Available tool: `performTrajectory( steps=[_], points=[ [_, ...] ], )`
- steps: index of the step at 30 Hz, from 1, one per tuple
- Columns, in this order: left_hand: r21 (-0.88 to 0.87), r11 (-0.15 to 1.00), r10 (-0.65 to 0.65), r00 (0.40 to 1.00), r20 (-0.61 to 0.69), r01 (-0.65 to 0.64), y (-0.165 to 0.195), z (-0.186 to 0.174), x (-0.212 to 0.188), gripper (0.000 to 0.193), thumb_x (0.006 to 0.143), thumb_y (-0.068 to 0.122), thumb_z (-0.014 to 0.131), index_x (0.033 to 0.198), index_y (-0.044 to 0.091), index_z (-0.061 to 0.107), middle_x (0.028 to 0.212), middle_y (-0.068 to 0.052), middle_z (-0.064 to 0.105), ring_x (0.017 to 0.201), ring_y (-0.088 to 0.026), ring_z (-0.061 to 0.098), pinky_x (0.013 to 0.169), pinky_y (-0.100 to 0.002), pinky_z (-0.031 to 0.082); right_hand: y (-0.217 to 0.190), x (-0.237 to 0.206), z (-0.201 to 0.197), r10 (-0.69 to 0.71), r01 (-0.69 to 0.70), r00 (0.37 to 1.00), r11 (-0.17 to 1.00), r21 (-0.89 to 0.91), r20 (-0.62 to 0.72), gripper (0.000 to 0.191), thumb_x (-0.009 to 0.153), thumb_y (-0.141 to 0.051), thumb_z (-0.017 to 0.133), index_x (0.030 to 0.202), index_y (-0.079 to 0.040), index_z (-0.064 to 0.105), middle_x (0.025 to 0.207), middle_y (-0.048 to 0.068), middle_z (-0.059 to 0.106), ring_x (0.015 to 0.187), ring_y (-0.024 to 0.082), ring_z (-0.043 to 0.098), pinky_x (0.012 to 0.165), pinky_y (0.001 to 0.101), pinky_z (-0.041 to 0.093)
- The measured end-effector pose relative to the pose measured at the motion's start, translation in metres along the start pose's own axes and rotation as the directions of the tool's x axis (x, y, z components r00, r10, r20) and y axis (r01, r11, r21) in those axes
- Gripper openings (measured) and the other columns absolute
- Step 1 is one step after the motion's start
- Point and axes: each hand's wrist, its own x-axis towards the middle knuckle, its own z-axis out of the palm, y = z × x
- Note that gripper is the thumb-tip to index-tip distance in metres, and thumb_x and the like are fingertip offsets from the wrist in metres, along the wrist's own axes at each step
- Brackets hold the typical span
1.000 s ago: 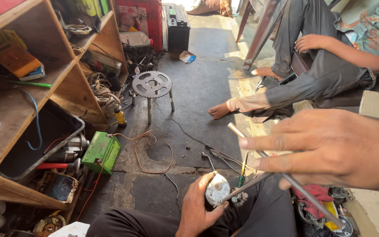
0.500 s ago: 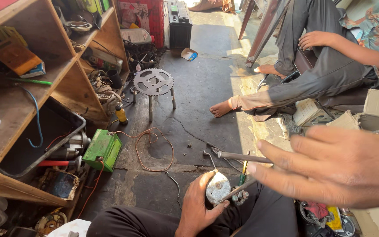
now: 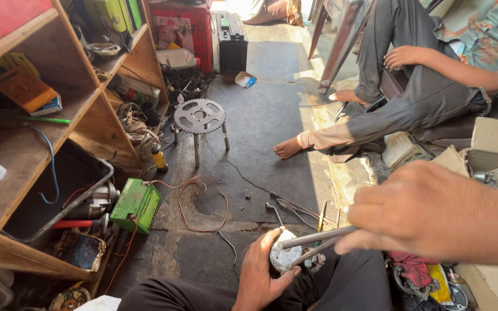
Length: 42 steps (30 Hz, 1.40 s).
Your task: The person sits on the floor and uses a metal rod to repeatedly tap a small mechanical component held in their lap. They rotate the part and continue tapping different areas throughout the clip.
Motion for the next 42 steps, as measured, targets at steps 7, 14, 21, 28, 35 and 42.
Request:
performTrajectory(
  steps=[7, 14, 21, 28, 35, 42],
  points=[
    [-0.002, 1.0, -0.005, 1.0, -0.002, 0.005, 0.003, -0.004, 0.001, 0.085, 0.074, 0.035, 0.088, 0.145, 0.007, 0.051, 0.136, -0.017, 0.064, 0.124, -0.038, 0.061, 0.103, -0.046, 0.047, -0.021, -0.004, -0.003, 0.094, -0.038, 0.957, 0.979, 0.201, -0.275, 0.044, 0.093, -0.041, 0.065, 0.131, -0.019, 0.062, 0.074, 0.002, 0.062, 0.053, 0.022, 0.062, 0.05, 0.0405, 0.049],
    [0.015, 1.0, 0.011, 1.0, -0.017, -0.011, 0.001, -0.006, 0.001, 0.083, 0.076, 0.038, 0.087, 0.144, 0.007, 0.051, 0.136, -0.018, 0.063, 0.125, -0.039, 0.06, 0.103, -0.047, 0.046, -0.009, 0.006, 0.0, 0.259, -0.246, 0.966, 0.922, 0.3, -0.004, 0.067, 0.092, -0.042, 0.061, 0.155, -0.036, 0.038, 0.101, -0.002, 0.07, 0.067, 0.016, 0.073, 0.063, 0.0339, 0.056],
    [0.004, 1.0, 0.004, 1.0, -0.025, -0.004, 0.002, -0.006, -0.001, 0.083, 0.077, 0.04, 0.087, 0.144, 0.007, 0.051, 0.137, -0.017, 0.063, 0.126, -0.038, 0.06, 0.104, -0.048, 0.046, 0.025, -0.001, 0.0, -0.332, 0.3, 0.803, 0.943, -0.145, -0.495, 0.068, 0.083, -0.029, 0.061, 0.147, -0.014, 0.047, 0.149, 0.009, 0.06, 0.097, 0.025, 0.065, 0.074, 0.0376, 0.049],
    [0.009, 1.0, 0.023, 1.0, -0.015, -0.022, 0.001, -0.005, -0.001, 0.082, 0.078, 0.039, 0.087, 0.144, 0.007, 0.051, 0.137, -0.018, 0.062, 0.126, -0.039, 0.059, 0.104, -0.048, 0.045, 0.017, 0.002, 0.001, -0.301, 0.278, 0.931, 0.951, -0.133, -0.207, 0.044, 0.1, -0.058, 0.059, 0.107, -0.015, 0.066, 0.105, 0.001, 0.068, 0.091, 0.024, 0.07, 0.077, 0.0448, 0.053],
    [0.006, 0.999, 0.039, 0.999, -0.013, -0.039, 0.001, -0.008, 0.001, 0.083, 0.078, 0.037, 0.086, 0.145, 0.006, 0.05, 0.139, -0.018, 0.063, 0.128, -0.039, 0.059, 0.106, -0.048, 0.045, 0.011, 0.0, 0.037, 0.044, 0.145, 0.806, 0.952, 0.268, -0.591, 0.045, 0.085, -0.039, 0.07, 0.123, -0.013, 0.07, 0.105, 0.001, 0.075, 0.064, 0.019, 0.071, 0.052, 0.035, 0.053],
    [0.006, 0.999, 0.035, 0.999, -0.027, -0.035, -0.003, -0.003, -0.001, 0.083, 0.078, 0.038, 0.086, 0.145, 0.006, 0.05, 0.137, -0.017, 0.063, 0.126, -0.038, 0.06, 0.104, -0.047, 0.046, 0.017, -0.007, 0.011, -0.411, 0.313, 0.796, 0.908, -0.28, -0.444, 0.056, 0.087, -0.03, 0.057, 0.142, -0.015, 0.059, 0.138, 0.011, 0.06, 0.089, 0.022, 0.068, 0.066, 0.0374, 0.052]
  ],
)
